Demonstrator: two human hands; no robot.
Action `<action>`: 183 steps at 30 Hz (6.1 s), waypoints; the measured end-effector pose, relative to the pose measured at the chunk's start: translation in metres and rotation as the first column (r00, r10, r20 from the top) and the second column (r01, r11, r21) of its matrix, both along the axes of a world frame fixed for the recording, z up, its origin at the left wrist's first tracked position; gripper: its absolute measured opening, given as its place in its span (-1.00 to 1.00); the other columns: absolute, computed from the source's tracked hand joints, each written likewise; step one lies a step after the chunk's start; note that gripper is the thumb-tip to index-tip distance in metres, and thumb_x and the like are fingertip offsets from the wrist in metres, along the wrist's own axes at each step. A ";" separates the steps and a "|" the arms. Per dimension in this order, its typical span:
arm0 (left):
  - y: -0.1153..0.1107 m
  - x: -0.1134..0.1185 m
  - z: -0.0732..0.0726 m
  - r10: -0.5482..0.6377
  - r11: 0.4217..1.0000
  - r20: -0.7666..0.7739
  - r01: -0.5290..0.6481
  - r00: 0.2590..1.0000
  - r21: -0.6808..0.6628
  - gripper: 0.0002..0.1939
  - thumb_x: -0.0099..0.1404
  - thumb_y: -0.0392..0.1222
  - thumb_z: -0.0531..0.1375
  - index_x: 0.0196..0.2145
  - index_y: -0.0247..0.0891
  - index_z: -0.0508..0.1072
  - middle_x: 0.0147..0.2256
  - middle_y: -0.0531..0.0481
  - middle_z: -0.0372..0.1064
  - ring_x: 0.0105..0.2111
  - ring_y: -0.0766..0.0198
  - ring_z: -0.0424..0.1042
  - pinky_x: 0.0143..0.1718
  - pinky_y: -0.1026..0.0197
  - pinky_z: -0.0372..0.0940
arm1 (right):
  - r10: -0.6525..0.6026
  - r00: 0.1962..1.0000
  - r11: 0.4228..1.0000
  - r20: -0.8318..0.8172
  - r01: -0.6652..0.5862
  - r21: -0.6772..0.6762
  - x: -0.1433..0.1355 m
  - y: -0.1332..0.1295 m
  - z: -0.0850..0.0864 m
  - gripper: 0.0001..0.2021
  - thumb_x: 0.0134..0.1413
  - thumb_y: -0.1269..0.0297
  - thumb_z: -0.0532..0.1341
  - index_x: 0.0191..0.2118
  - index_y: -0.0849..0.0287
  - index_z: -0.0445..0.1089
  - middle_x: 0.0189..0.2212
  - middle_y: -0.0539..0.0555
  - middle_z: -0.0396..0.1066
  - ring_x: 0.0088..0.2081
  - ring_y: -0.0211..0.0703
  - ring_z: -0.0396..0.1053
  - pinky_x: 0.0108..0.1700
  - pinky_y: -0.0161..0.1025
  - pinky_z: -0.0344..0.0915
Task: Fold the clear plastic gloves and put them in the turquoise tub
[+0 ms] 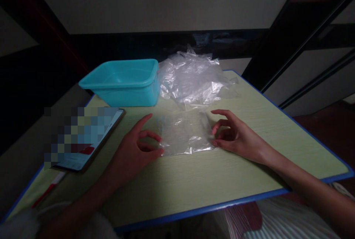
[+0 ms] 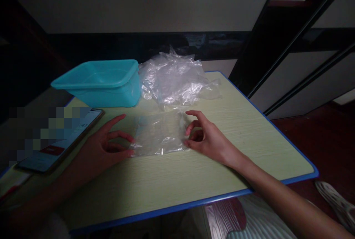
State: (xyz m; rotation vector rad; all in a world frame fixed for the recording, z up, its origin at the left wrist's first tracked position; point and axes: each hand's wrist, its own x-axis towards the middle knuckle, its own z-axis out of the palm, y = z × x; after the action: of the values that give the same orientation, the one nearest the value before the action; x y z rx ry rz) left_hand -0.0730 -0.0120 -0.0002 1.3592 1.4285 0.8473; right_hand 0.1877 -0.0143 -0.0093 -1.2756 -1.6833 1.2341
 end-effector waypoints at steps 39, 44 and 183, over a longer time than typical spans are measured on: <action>0.000 -0.006 0.001 -0.167 0.983 -0.234 0.179 0.958 0.029 -0.64 -0.09 -0.25 0.21 -0.26 -0.26 0.35 -0.37 0.06 0.33 -0.53 0.34 0.32 -0.53 0.29 0.22 | -0.080 0.858 0.951 0.507 -0.086 0.296 0.009 -0.004 0.000 -0.62 0.06 0.19 0.21 -0.03 0.25 0.23 -0.39 0.04 0.32 -0.51 -0.26 0.24 -0.50 -0.28 0.20; 0.003 -0.009 0.006 -0.234 0.971 -0.243 0.237 0.941 -0.017 -0.68 -0.11 -0.29 0.18 -0.29 -0.27 0.38 -0.54 0.13 0.30 -0.55 0.32 0.32 -0.52 0.31 0.21 | -0.075 0.866 0.937 0.495 -0.108 0.332 0.010 -0.005 0.003 -0.66 0.06 0.23 0.21 -0.06 0.26 0.24 -0.40 0.04 0.31 -0.52 -0.28 0.24 -0.51 -0.29 0.22; 0.001 0.026 -0.031 -0.059 0.608 -0.895 0.727 0.442 0.319 -0.37 0.28 -0.03 0.05 0.21 -0.42 0.04 0.26 -0.31 -0.16 0.26 -0.14 -0.25 0.14 -0.38 -0.24 | 0.081 0.562 0.787 0.823 -0.543 0.293 -0.013 0.033 0.008 -0.40 0.26 0.01 -0.13 0.24 0.36 0.00 0.23 0.28 -0.01 0.23 0.09 -0.03 0.21 0.14 -0.07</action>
State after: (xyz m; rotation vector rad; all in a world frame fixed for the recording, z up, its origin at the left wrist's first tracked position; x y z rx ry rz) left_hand -0.0468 -0.0112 -0.0307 2.8878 1.2767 0.3124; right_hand 0.1746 0.0187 -0.0010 -1.2313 -2.7648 0.2377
